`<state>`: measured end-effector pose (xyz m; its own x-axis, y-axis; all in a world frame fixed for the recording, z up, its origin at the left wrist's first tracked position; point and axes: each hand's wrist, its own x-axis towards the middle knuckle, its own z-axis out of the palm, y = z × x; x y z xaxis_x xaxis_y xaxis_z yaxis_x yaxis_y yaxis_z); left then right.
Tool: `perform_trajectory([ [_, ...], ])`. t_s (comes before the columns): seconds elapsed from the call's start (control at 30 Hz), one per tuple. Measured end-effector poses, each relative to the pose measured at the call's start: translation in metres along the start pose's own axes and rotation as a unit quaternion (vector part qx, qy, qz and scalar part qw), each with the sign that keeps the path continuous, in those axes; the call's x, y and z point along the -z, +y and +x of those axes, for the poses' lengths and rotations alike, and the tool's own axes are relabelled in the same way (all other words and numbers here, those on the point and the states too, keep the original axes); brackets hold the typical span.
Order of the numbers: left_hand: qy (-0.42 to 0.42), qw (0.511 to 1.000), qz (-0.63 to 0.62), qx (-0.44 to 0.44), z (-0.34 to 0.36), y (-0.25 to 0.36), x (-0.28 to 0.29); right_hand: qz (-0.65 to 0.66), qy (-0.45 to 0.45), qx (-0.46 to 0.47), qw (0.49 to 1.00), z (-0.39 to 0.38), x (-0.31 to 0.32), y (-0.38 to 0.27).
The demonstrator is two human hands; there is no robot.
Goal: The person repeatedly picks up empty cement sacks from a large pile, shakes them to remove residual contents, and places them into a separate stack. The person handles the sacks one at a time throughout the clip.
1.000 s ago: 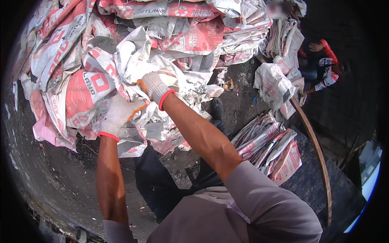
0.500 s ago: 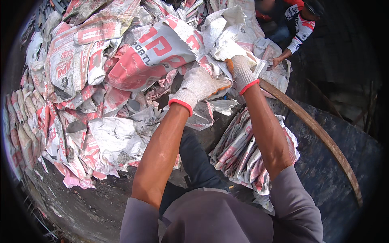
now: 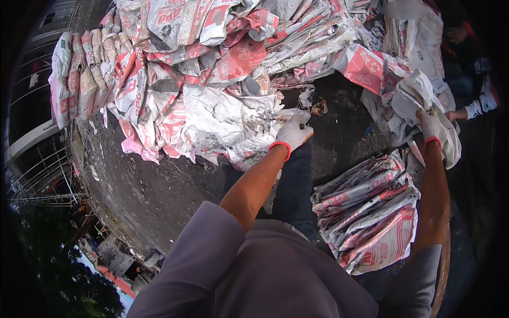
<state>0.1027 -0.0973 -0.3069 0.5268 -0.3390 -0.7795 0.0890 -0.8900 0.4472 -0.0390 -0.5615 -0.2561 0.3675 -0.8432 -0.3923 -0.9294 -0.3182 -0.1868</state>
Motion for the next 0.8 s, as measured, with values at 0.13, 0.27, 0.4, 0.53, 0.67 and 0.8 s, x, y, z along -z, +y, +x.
perform_trajectory([
  [0.13,0.061,0.948,-0.113,0.292,-0.072,-0.237,0.077,0.074,0.167,0.155,0.971,-0.074,-0.081,0.0],
  [0.27,0.295,0.883,-0.254,0.263,-0.17,-0.426,0.121,-0.173,0.063,0.14,0.973,-0.115,-0.107,-0.021],
  [0.4,0.335,0.823,-0.282,0.362,-0.244,-0.57,0.15,-0.051,-0.038,0.1,0.993,-0.152,-0.147,-0.068],
  [0.53,0.407,0.758,-0.312,0.403,-0.251,-0.677,0.18,0.157,-0.134,0.014,0.978,-0.233,-0.212,-0.186],
  [0.67,0.414,0.621,-0.623,0.234,-0.241,-0.783,0.248,0.319,-0.328,-0.142,0.878,-0.391,-0.317,-0.333],
  [0.8,0.401,0.602,-0.623,0.297,-0.232,-0.89,0.338,0.272,-0.472,-0.177,0.819,-0.55,-0.474,-0.46],
])
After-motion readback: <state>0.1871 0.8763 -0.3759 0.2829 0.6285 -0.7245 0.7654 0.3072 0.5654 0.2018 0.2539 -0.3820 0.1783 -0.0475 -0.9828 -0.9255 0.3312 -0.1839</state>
